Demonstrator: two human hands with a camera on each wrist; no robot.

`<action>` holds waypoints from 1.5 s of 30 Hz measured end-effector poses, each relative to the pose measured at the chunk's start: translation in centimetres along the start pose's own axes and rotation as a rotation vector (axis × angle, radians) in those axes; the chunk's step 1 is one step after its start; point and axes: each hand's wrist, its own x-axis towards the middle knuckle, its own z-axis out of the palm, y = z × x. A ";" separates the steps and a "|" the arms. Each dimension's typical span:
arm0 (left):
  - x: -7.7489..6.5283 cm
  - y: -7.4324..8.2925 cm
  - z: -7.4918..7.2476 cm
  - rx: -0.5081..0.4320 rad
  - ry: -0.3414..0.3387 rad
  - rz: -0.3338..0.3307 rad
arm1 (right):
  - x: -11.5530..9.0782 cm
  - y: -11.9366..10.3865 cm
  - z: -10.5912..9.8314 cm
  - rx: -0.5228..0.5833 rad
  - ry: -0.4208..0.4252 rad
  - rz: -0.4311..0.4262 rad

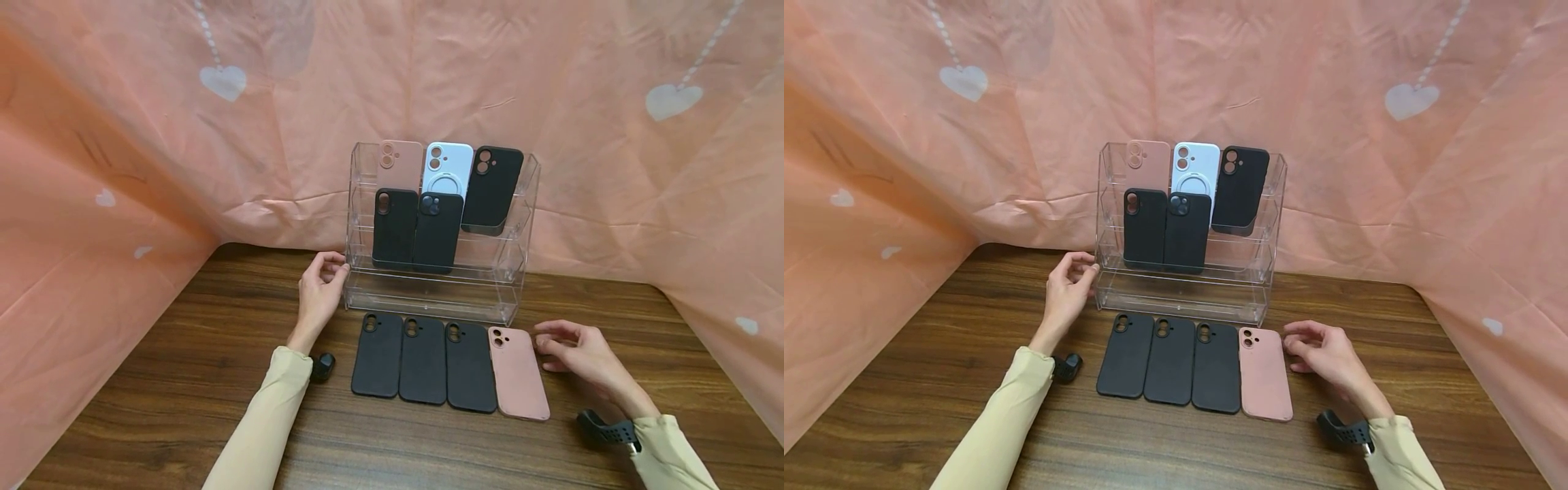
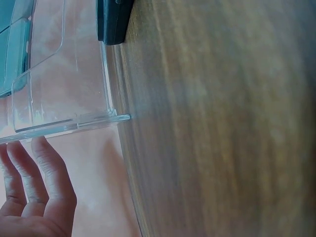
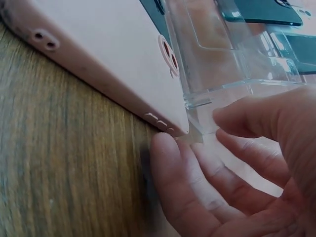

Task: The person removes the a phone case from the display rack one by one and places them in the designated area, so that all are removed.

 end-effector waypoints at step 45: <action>0.0 0.0 -0.1 -0.001 -0.010 0.003 | 2.3 -7.6 0.6 -0.068 0.250 -0.411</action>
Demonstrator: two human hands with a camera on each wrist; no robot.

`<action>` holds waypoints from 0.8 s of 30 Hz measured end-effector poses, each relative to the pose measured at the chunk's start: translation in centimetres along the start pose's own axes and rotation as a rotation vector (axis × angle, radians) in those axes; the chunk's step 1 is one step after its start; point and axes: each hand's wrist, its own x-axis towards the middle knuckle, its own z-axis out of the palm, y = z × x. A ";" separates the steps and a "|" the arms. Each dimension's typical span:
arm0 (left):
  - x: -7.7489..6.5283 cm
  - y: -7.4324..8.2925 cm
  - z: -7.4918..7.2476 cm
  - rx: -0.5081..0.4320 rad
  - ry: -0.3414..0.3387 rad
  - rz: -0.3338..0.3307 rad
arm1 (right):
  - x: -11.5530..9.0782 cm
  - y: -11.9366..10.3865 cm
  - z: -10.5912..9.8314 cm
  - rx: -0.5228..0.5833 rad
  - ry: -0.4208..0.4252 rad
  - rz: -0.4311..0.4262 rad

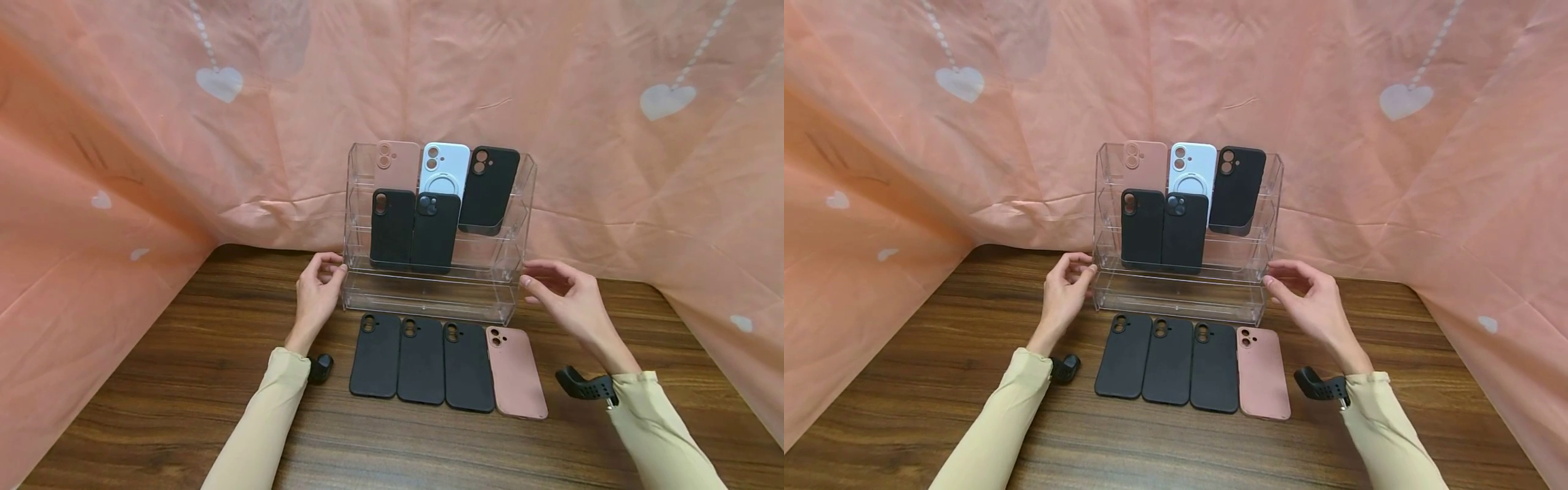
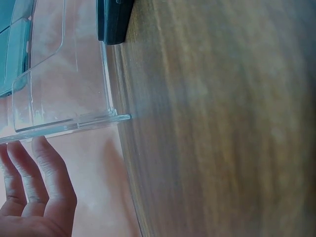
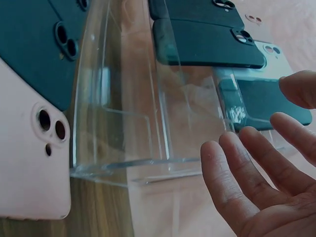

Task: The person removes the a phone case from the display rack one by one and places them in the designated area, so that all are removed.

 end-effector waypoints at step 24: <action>0.1 0.0 0.0 -0.009 0.000 -0.003 | 3.5 -2.1 2.3 0.097 0.039 -0.084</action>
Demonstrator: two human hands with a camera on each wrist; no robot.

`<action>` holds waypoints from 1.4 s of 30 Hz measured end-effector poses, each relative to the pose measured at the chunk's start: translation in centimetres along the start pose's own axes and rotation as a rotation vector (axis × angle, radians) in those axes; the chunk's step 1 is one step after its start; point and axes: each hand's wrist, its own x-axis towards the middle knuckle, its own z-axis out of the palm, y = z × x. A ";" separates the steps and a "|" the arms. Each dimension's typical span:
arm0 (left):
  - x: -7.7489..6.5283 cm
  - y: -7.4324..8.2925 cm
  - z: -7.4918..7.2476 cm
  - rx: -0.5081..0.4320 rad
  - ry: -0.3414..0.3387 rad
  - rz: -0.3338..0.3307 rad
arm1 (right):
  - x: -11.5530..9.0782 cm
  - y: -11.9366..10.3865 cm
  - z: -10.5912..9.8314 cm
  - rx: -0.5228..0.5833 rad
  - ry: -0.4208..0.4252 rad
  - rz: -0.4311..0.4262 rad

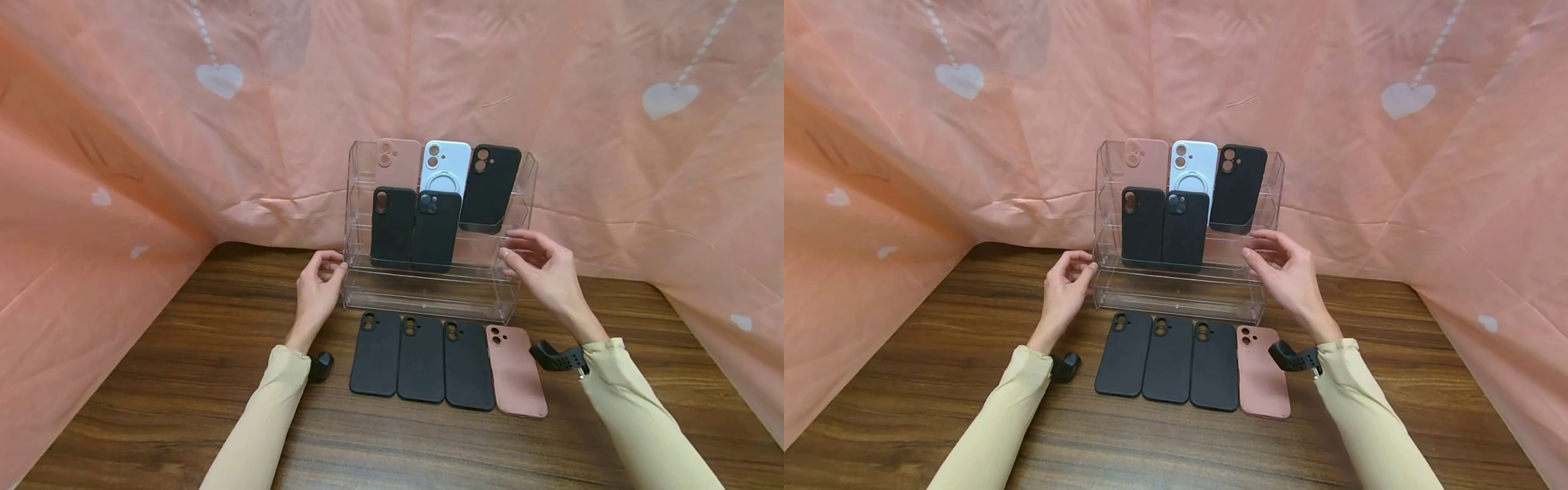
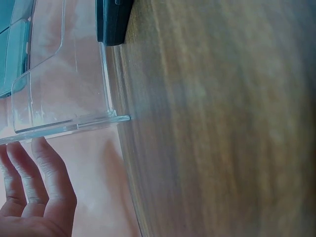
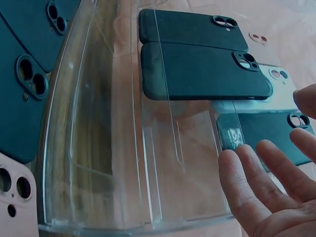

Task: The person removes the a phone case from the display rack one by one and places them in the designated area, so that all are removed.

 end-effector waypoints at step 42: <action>-0.1 0.1 0.1 -0.007 0.004 -0.001 | 6.3 -0.4 4.8 0.021 -0.021 0.018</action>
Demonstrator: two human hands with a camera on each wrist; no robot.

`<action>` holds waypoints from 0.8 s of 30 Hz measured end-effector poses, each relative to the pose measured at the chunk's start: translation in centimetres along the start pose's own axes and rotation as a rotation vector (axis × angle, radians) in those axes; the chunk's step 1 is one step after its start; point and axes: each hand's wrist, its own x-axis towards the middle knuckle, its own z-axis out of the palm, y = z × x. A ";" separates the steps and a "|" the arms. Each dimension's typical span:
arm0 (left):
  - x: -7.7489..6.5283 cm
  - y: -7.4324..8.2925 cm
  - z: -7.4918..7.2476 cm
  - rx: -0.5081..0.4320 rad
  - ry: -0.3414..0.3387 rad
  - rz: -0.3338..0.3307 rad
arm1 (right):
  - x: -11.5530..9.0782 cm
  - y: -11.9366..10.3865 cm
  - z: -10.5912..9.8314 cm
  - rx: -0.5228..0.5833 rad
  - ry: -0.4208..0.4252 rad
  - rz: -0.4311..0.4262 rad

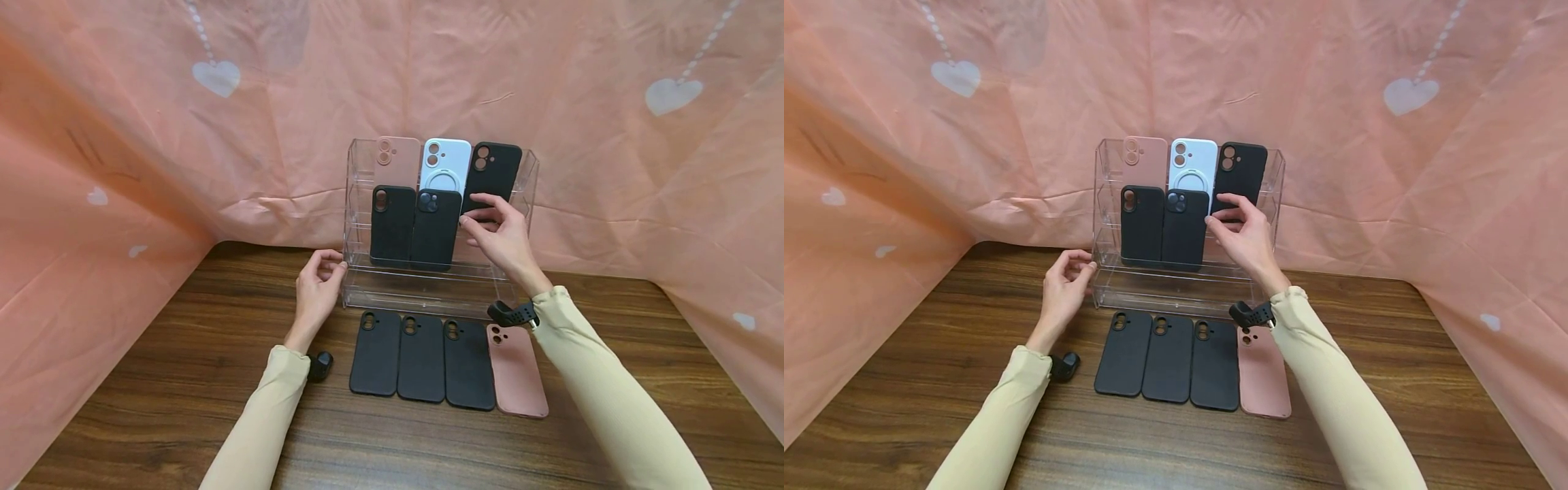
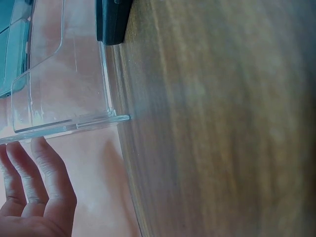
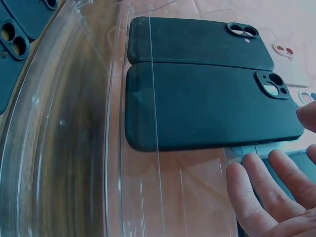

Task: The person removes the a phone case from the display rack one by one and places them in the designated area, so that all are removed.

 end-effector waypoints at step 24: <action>0.1 0.0 0.0 0.011 0.007 -0.002 | 0.8 0.4 1.3 -0.257 0.068 -0.124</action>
